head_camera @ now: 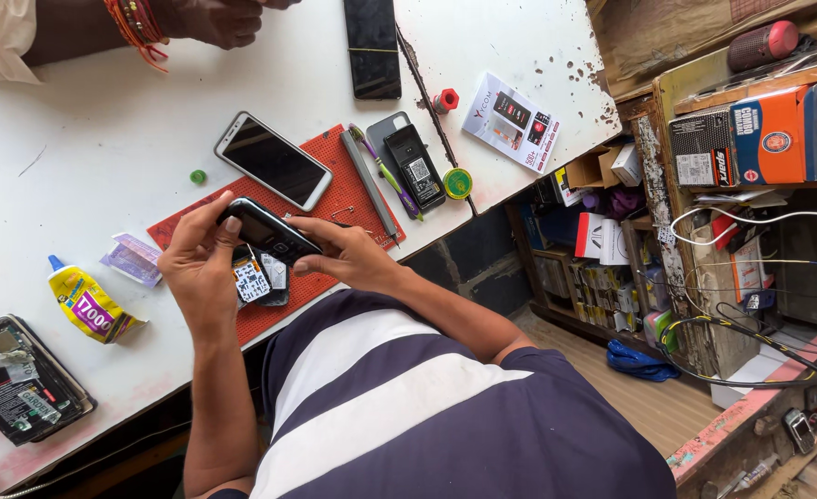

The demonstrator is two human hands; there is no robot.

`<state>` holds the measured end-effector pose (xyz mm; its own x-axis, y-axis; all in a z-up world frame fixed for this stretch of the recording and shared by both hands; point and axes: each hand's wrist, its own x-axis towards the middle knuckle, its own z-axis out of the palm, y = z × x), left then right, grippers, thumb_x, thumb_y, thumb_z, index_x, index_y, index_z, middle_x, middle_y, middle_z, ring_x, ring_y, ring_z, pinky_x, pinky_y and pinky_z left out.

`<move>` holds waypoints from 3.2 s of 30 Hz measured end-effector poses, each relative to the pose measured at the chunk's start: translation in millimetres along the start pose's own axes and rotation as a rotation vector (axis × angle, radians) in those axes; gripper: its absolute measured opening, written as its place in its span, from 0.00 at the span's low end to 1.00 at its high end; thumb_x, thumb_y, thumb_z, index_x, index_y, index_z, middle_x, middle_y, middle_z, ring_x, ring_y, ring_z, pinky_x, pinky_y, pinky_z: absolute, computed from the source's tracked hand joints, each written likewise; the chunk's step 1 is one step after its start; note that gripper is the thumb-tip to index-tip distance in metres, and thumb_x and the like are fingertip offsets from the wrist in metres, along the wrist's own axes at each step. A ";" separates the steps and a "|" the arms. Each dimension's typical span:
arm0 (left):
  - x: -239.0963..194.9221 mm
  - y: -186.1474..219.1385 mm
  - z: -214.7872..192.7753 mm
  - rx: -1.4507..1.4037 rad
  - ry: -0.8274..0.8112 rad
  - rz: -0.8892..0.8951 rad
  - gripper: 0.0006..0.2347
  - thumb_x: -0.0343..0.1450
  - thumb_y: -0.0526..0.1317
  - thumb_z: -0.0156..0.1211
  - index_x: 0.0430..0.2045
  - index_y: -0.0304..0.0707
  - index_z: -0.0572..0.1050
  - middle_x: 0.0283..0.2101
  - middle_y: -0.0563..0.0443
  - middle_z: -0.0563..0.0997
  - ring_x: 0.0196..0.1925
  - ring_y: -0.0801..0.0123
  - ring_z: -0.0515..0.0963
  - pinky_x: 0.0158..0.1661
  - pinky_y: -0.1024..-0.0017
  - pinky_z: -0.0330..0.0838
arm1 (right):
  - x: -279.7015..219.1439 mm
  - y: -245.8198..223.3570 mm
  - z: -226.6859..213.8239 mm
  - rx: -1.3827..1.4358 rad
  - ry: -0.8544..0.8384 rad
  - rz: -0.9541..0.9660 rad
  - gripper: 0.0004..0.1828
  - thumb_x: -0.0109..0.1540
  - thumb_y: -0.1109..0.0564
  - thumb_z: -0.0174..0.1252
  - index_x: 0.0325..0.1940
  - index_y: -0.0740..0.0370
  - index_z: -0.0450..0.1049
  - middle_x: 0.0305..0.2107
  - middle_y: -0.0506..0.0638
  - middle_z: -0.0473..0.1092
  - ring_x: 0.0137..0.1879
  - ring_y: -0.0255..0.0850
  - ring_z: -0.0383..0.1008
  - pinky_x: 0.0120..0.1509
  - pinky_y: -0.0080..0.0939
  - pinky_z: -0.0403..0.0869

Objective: The person disassembles a feature phone, removes the battery, and uses a screwdriver to adjust internal components. They then reassemble the phone and test it by pressing buttons. The person also briefly handles a smartphone and a SIM card.

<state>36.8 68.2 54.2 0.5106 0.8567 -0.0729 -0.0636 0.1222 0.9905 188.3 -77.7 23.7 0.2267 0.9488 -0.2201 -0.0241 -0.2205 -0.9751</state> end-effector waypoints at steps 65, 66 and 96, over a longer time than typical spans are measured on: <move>-25.4 36.4 22.6 0.059 -0.133 0.281 0.14 0.70 0.33 0.73 0.48 0.36 0.80 0.49 0.48 0.84 0.49 0.68 0.83 0.51 0.71 0.79 | -5.2 -48.7 1.6 -0.034 0.297 -0.584 0.20 0.60 0.73 0.69 0.54 0.65 0.74 0.52 0.53 0.69 0.58 0.39 0.75 0.63 0.38 0.80; -26.4 34.9 24.1 0.012 -0.125 0.259 0.13 0.70 0.33 0.72 0.48 0.36 0.80 0.49 0.49 0.84 0.50 0.69 0.83 0.52 0.72 0.79 | -5.5 -47.4 2.6 -0.013 0.297 -0.582 0.20 0.60 0.73 0.68 0.54 0.65 0.74 0.52 0.53 0.69 0.58 0.39 0.75 0.65 0.38 0.80; -13.2 17.3 25.8 0.004 0.040 0.214 0.07 0.74 0.31 0.68 0.45 0.30 0.80 0.42 0.54 0.76 0.43 0.78 0.80 0.41 0.80 0.77 | 5.4 -8.0 23.4 -0.337 0.254 -0.268 0.30 0.62 0.61 0.72 0.59 0.63 0.60 0.38 0.53 0.74 0.40 0.35 0.78 0.43 0.35 0.79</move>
<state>51.1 46.1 75.3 0.4511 0.8823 0.1343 -0.1633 -0.0664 0.9843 166.8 -65.5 29.8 0.4125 0.9064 0.0913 0.3740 -0.0771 -0.9242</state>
